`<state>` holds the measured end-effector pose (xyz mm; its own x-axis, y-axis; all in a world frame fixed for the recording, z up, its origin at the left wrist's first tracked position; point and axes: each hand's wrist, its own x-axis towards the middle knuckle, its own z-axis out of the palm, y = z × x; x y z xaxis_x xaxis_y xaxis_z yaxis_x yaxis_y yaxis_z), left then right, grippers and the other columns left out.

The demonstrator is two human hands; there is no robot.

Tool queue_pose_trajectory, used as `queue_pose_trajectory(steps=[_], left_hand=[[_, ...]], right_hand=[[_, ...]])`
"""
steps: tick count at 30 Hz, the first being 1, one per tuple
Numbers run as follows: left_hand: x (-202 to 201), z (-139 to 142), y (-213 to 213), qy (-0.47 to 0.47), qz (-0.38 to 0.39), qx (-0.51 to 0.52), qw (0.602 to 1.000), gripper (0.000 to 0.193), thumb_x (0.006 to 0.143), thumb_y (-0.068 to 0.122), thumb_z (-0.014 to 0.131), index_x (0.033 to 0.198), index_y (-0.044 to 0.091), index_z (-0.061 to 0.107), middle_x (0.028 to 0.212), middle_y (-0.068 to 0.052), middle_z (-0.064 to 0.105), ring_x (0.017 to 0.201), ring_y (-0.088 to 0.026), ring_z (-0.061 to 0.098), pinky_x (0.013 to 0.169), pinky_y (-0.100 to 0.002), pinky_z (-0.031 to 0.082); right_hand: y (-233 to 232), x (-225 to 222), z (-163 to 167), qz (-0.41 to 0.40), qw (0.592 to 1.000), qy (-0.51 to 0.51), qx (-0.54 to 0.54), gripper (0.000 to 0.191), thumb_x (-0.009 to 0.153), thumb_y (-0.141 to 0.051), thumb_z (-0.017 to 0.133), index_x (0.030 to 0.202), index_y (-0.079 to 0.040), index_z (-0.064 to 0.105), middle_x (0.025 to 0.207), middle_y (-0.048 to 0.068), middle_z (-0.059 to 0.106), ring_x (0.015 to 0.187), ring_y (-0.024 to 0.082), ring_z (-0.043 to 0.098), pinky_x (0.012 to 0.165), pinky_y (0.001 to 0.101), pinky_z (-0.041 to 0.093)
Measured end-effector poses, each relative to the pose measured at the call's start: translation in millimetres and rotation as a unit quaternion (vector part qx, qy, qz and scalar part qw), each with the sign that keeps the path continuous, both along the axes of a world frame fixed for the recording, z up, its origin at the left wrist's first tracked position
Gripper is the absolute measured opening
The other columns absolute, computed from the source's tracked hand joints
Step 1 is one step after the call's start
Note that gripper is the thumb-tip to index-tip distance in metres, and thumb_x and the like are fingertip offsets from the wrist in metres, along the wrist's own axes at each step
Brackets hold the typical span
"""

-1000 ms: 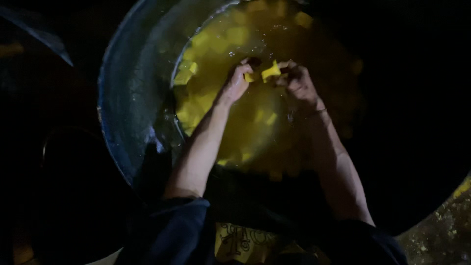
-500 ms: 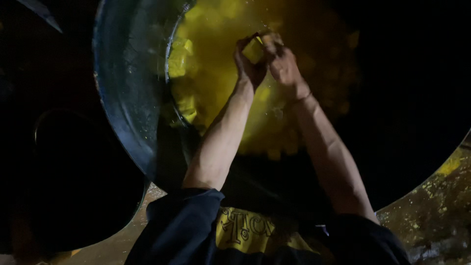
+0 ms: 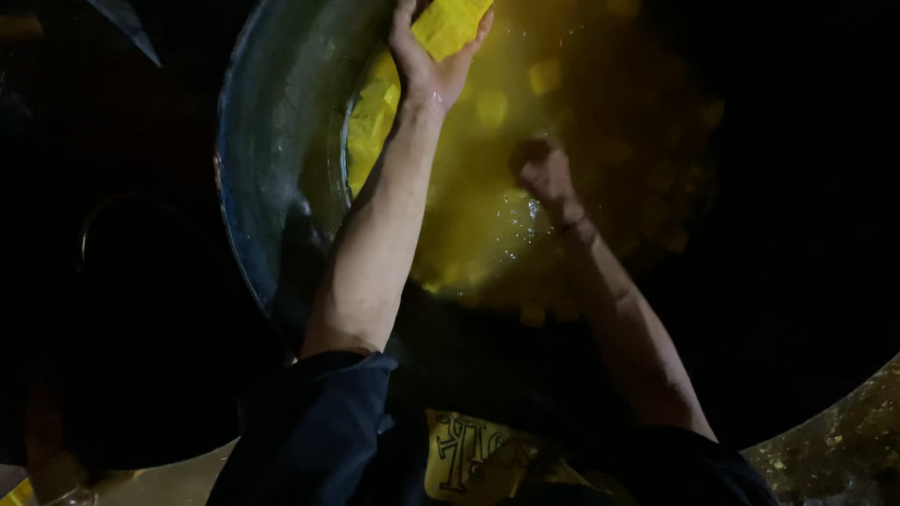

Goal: The person washes yellow tofu cubes in a large water-filled basin, rubbing and rinsing them by hand, then places the cleaned cubes into blue plastic crates beside the basin. They repeatedly reach into the water, gather cubes, rub them between both hands, and stack them in the crates.

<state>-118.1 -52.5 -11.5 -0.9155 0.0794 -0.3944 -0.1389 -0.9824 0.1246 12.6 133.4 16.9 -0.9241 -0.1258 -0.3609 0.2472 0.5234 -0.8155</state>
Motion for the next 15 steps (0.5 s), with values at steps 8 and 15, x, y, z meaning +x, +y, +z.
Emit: queue_pose_trajectory(steps=[8,15], left_hand=[[16,-18,13,-0.186,0.027,-0.036,0.981,0.061,0.097,0.047,0.043,0.126,-0.005,0.055,0.118,-0.029,0.063,0.112,-0.040,0.061,0.097,-0.054,0.054],[41,-29,2,-0.104,-0.007,-0.054,0.993,0.043,0.098,0.038,0.047,0.118,0.002,0.062,0.111,-0.017,0.068,0.105,-0.035,0.063,0.088,-0.053,0.054]], right_hand=[[-49,-62,17,0.181,0.911,0.190,0.316,0.037,0.082,-0.009,0.069,0.120,-0.010,0.066,0.110,0.015,0.072,0.078,0.026,0.072,0.060,0.0342,0.061],[-24,-69,15,0.108,0.993,-0.006,0.057,0.028,0.098,-0.016,0.067,0.123,-0.002,0.064,0.104,0.015,0.073,0.078,0.024,0.070,0.065,0.0364,0.057]])
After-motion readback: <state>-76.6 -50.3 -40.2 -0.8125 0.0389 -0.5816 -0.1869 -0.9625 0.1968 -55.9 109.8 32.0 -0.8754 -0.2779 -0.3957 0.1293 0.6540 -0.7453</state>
